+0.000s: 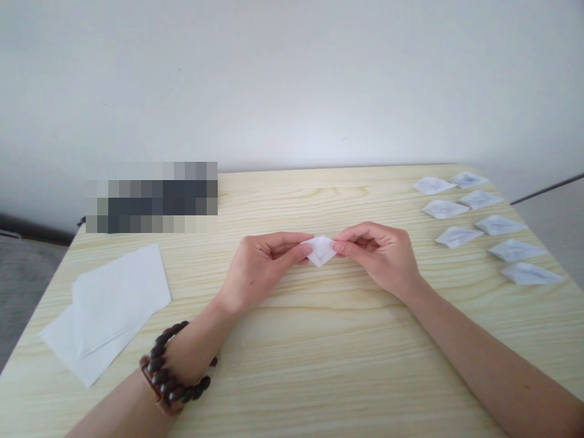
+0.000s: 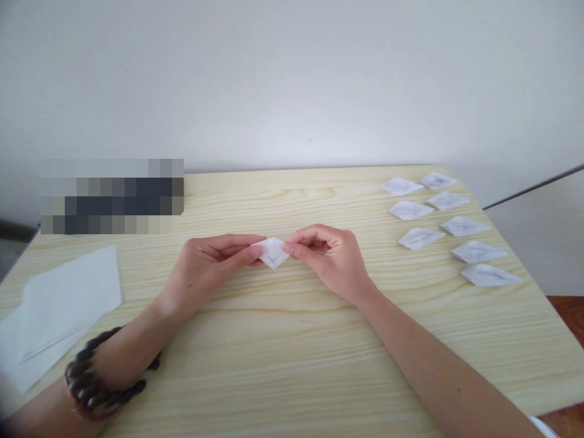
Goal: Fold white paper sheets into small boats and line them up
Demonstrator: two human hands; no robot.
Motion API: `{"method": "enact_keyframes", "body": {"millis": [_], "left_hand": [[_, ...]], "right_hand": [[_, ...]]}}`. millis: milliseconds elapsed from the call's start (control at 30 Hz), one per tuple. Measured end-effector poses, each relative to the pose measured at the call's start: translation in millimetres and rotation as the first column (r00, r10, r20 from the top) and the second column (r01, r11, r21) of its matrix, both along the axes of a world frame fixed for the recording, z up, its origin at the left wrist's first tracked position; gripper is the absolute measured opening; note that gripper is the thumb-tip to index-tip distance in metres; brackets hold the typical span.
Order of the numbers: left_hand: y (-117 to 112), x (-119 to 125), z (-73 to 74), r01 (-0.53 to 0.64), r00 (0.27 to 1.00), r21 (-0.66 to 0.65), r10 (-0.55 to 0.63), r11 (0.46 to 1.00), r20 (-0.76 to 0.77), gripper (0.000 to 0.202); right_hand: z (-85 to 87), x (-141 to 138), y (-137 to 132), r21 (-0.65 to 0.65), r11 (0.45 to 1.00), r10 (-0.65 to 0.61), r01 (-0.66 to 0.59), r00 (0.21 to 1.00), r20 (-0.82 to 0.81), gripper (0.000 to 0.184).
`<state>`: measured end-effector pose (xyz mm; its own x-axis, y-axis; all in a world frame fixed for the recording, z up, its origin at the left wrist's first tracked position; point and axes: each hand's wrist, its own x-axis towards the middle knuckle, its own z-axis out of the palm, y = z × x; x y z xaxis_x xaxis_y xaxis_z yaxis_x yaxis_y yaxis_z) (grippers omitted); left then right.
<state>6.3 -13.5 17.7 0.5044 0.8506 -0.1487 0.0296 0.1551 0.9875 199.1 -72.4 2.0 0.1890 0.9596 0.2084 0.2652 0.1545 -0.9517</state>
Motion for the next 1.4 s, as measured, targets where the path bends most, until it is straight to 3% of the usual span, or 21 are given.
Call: {"method": "enact_keyframes", "body": {"millis": [200, 433, 600, 767, 900, 1033, 1233, 1400], "left_hand": [[-2.2, 0.7, -0.6, 0.033, 0.999, 0.035, -0.034, 0.999, 0.014, 0.014], [-4.5, 1.7, -0.9, 0.15, 0.985, 0.165, -0.134, 0.975, -0.108, 0.019], [-4.7, 1.2, 2.9, 0.182, 0.981, 0.232, -0.161, 0.955, -0.107, 0.016], [-3.3, -0.6, 0.8, 0.077, 0.994, 0.286, -0.052, 0.955, -0.094, 0.014], [-3.1, -0.1, -1.0, 0.008, 0.993, 0.325, 0.03, 0.946, -0.113, 0.015], [-4.4, 1.6, -1.4, 0.03, 0.994, 0.285, 0.0, 0.958, -0.105, 0.019], [-2.1, 1.2, -3.2, 0.082, 0.997, 0.089, -0.08, 0.993, -0.018, 0.038], [-0.7, 1.0, -5.0, 0.092, 0.994, 0.021, -0.091, 0.996, -0.056, 0.027]], "right_hand": [[0.8, -0.9, -0.5, -0.02, 0.994, 0.111, -0.11, 0.994, 0.016, 0.004], [4.6, -0.6, -4.8, 0.042, 0.971, 0.218, -0.234, 0.948, 0.232, 0.009], [5.6, -1.8, -4.9, 0.046, 0.977, 0.192, -0.208, 0.953, 0.234, 0.007], [2.4, -1.9, -3.9, 0.036, 0.985, 0.165, -0.171, 0.977, 0.134, 0.014], [3.1, -1.4, -3.8, -0.011, 0.991, 0.136, -0.136, 0.989, 0.062, 0.006], [3.6, -0.8, -3.9, -0.038, 0.992, 0.119, -0.119, 0.993, -0.003, 0.004], [3.3, -2.1, -2.8, -0.062, 0.996, 0.058, -0.064, 0.995, -0.081, 0.007], [0.4, -3.0, -2.9, -0.047, 0.996, 0.069, -0.071, 0.996, -0.048, 0.007]]}}
